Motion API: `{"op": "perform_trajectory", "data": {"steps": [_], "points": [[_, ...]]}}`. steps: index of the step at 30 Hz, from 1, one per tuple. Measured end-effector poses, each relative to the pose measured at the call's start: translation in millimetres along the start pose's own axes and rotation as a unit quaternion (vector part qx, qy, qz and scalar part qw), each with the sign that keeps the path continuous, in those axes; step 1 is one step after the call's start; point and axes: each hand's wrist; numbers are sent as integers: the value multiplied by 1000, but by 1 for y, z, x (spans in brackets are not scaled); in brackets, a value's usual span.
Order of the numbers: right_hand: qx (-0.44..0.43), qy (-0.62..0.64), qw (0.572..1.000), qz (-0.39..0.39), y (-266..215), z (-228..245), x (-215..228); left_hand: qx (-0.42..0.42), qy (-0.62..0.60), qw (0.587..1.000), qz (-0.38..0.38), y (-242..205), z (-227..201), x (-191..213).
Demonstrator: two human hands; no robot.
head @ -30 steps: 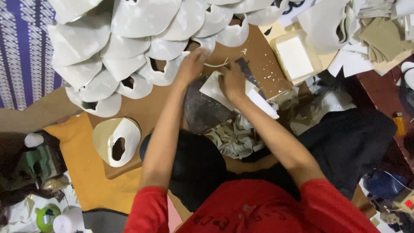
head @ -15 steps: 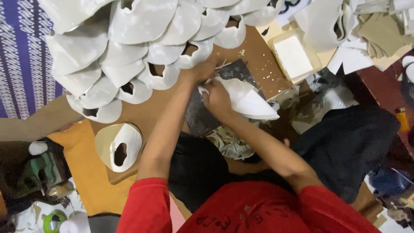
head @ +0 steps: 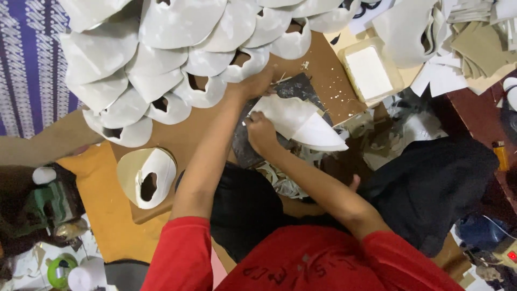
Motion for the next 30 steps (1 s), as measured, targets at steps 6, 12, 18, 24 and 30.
{"op": "perform_trajectory", "data": {"steps": [6,12,18,24,30], "points": [[-150,63,985,-50,24,-26,68,-56,-80,995,-31,114,97,12],[-39,34,998,21,-44,-26,49,-159,397,902,-63,96,102,8],[-107,196,975,16,-43,-45,106,-115,524,840,-79,153,159,-6],[-48,6,999,-16,-59,-78,88,-122,438,870,-192,132,160,-48],[27,-2,999,36,-82,-44,107,-155,452,838,-264,136,182,-69]]}}
Point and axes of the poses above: each hand's wrist, its own y-axis towards the middle knuckle, its own x-axis out of the back of the hand, z = x × y, and after that the axes turned 2 degrees about z, right-handed
